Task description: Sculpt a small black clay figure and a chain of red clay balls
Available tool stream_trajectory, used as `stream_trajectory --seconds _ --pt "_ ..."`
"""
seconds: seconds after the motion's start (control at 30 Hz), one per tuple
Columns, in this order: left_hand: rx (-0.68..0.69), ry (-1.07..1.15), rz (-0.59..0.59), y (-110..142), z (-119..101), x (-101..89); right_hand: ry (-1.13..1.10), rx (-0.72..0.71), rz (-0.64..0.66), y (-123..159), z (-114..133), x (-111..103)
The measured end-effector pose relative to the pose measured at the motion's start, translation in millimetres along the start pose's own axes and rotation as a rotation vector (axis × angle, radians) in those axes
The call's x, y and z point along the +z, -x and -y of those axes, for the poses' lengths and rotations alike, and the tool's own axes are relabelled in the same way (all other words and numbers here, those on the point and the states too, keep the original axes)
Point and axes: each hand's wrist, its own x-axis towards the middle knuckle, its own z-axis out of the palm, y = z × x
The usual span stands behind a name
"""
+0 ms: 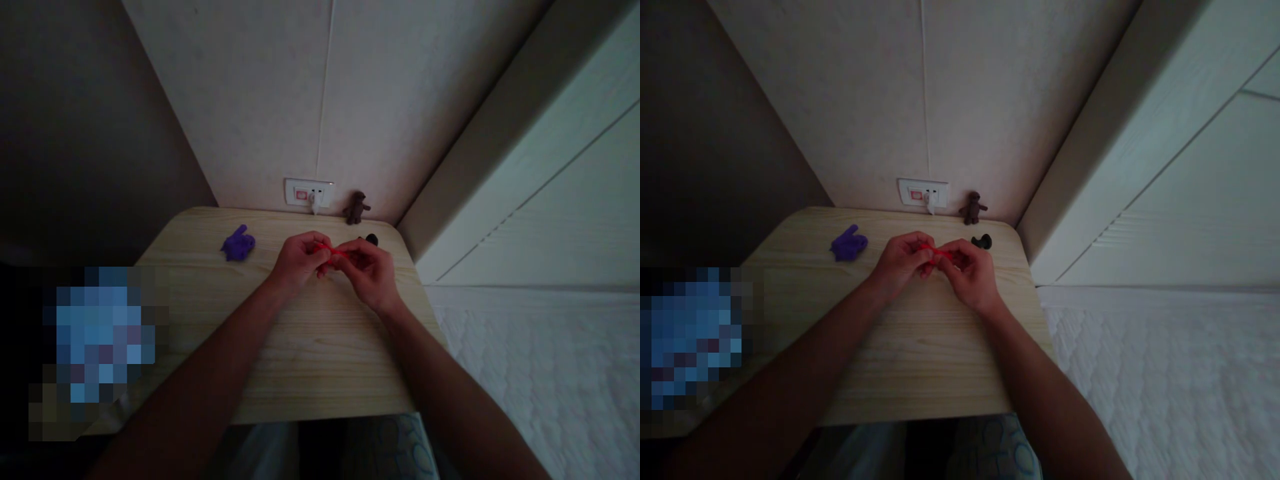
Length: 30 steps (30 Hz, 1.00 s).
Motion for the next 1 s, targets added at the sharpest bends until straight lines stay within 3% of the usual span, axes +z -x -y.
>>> stream_trajectory --seconds 0.13,0.3,0.5,0.77,1.0 --pt "-0.089 0.102 -0.055 0 -3 6.1 0.106 -0.079 -0.052 1 2 -1" --pt "-0.039 0.14 -0.068 -2 -8 4.3 0.201 -0.196 -0.091 -2 4 -1" --pt "0.021 0.138 0.0 0 -9 -0.6 0.092 -0.128 -0.144 -5 -1 3" --pt "0.041 -0.101 0.117 1 -6 -11.8 0.041 -0.23 -0.102 -8 -8 -6" --pt "0.049 -0.037 0.133 1 -7 -12.3 -0.065 -0.1 -0.01 -10 -6 -2"
